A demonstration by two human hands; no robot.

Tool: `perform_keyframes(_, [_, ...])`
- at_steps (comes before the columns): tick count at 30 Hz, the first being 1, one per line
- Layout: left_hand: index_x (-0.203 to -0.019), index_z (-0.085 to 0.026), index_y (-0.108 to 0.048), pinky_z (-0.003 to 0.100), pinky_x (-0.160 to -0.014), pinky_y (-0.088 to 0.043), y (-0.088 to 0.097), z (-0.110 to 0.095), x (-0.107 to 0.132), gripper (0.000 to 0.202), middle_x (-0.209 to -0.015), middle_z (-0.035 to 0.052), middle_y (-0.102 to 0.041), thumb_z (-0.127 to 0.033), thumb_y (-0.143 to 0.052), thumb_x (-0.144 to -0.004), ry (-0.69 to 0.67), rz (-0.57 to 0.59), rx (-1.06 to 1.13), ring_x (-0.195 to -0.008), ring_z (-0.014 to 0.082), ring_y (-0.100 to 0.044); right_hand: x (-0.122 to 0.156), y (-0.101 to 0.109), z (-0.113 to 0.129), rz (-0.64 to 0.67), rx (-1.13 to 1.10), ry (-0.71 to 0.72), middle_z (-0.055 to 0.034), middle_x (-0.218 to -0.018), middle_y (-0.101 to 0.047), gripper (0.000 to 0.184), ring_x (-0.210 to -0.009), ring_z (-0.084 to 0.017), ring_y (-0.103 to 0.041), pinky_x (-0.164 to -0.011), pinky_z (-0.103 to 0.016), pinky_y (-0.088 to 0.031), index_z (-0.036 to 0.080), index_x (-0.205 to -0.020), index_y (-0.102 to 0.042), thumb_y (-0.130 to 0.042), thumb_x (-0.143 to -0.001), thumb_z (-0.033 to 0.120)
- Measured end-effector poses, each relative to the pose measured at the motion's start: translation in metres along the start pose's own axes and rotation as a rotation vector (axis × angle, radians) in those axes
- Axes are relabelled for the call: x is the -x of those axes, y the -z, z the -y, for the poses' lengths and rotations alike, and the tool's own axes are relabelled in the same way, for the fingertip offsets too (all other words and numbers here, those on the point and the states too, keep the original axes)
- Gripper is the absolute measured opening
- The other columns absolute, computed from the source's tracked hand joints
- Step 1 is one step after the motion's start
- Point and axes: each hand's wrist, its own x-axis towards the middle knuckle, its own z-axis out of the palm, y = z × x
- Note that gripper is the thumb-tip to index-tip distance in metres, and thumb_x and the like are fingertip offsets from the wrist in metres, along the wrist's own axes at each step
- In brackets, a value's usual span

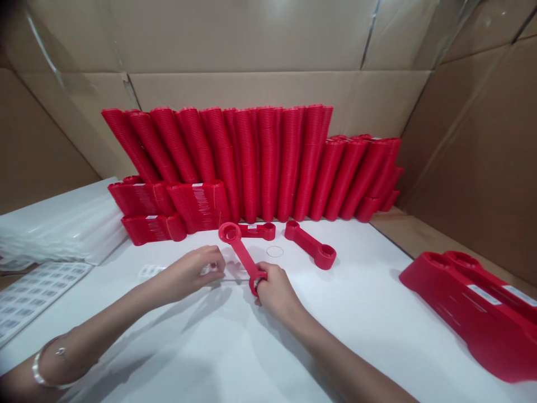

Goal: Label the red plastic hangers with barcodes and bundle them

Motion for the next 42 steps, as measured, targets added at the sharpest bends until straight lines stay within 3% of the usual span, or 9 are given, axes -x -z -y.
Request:
perform_keyframes(4, [-0.074, -0.019, -0.054, 0.025, -0.067, -0.041, 0.014, -0.029, 0.005, 0.013, -0.077, -0.0008, -0.058, -0.028, -0.049, -0.081, 0.034, -0.139, 0.236, -0.071, 0.013, -0.051, 0.001, -0.006, 0.001, -0.065, 0.097, 0.035, -0.0003, -0.061, -0.053, 0.02, -0.053, -0.012, -0.048, -0.048, -0.022, -0.037, 0.018, -0.064, -0.049, -0.034, -0.057, 0.006])
perform_keyframes(8, [-0.072, -0.019, -0.056, 0.026, -0.064, -0.041, 0.004, -0.04, 0.004, 0.016, -0.075, -0.0005, -0.06, -0.031, -0.051, -0.08, 0.1, -0.258, 0.277, -0.07, 0.014, -0.051, 0.004, -0.009, 0.006, -0.114, 0.194, 0.061, -0.0014, -0.063, -0.057, 0.019, -0.056, -0.013, -0.049, -0.051, -0.022, -0.034, 0.018, -0.061, -0.049, -0.037, -0.056, 0.004])
perform_keyframes(20, [-0.072, -0.02, -0.057, 0.027, -0.064, -0.04, -0.016, -0.03, -0.002, 0.012, -0.076, -0.0012, -0.06, -0.026, -0.051, -0.081, 0.126, -0.309, 0.19, -0.075, 0.015, -0.05, 0.008, -0.01, 0.008, -0.118, 0.314, 0.077, -0.002, -0.063, -0.056, 0.019, -0.055, -0.013, -0.048, -0.049, -0.022, -0.03, 0.019, -0.059, -0.045, -0.036, -0.057, 0.002])
perform_keyframes(29, [-0.082, -0.015, -0.053, 0.032, -0.066, -0.038, -0.03, -0.026, -0.003, 0.015, -0.08, 0.0066, -0.056, -0.024, -0.041, -0.086, -0.132, -0.432, -0.378, -0.073, 0.0184, -0.043, 0.01, -0.012, 0.009, -0.133, 0.32, 0.141, -0.0002, -0.061, -0.052, 0.018, -0.053, -0.011, -0.043, -0.048, -0.021, -0.027, 0.019, -0.057, -0.037, -0.034, -0.057, 0.001])
perform_keyframes(32, [-0.084, -0.015, -0.054, 0.033, -0.065, -0.04, -0.032, -0.024, -0.004, 0.016, -0.081, 0.0074, -0.054, -0.026, -0.043, -0.085, -0.163, -0.494, -0.458, -0.073, 0.0186, -0.044, 0.013, -0.012, 0.012, -0.133, 0.317, 0.157, 0.0002, -0.061, -0.051, 0.018, -0.053, -0.011, -0.042, -0.049, -0.02, -0.027, 0.019, -0.058, -0.036, -0.034, -0.057, 0.001])
perform_keyframes(38, [-0.101, -0.015, -0.048, 0.033, -0.074, -0.045, -0.018, -0.009, -0.006, 0.023, -0.099, 0.0098, -0.045, -0.028, -0.049, -0.082, -0.08, -0.676, -0.348, -0.086, 0.0187, -0.05, 0.015, -0.013, 0.014, -0.106, 0.293, 0.154, -0.0008, -0.066, -0.053, 0.021, -0.058, -0.012, -0.046, -0.052, -0.02, -0.031, 0.018, -0.061, -0.044, -0.033, -0.057, 0.001])
perform_keyframes(42, [-0.098, -0.018, -0.051, 0.025, -0.063, -0.046, -0.004, -0.006, -0.003, 0.016, -0.097, 0.0059, -0.047, -0.024, -0.046, -0.085, 0.013, -0.627, -0.123, -0.076, 0.013, -0.051, 0.013, -0.014, 0.008, -0.089, 0.204, 0.16, 0.0, -0.064, -0.053, 0.024, -0.057, -0.012, -0.047, -0.052, -0.02, -0.033, 0.018, -0.063, -0.049, -0.033, -0.056, 0.002])
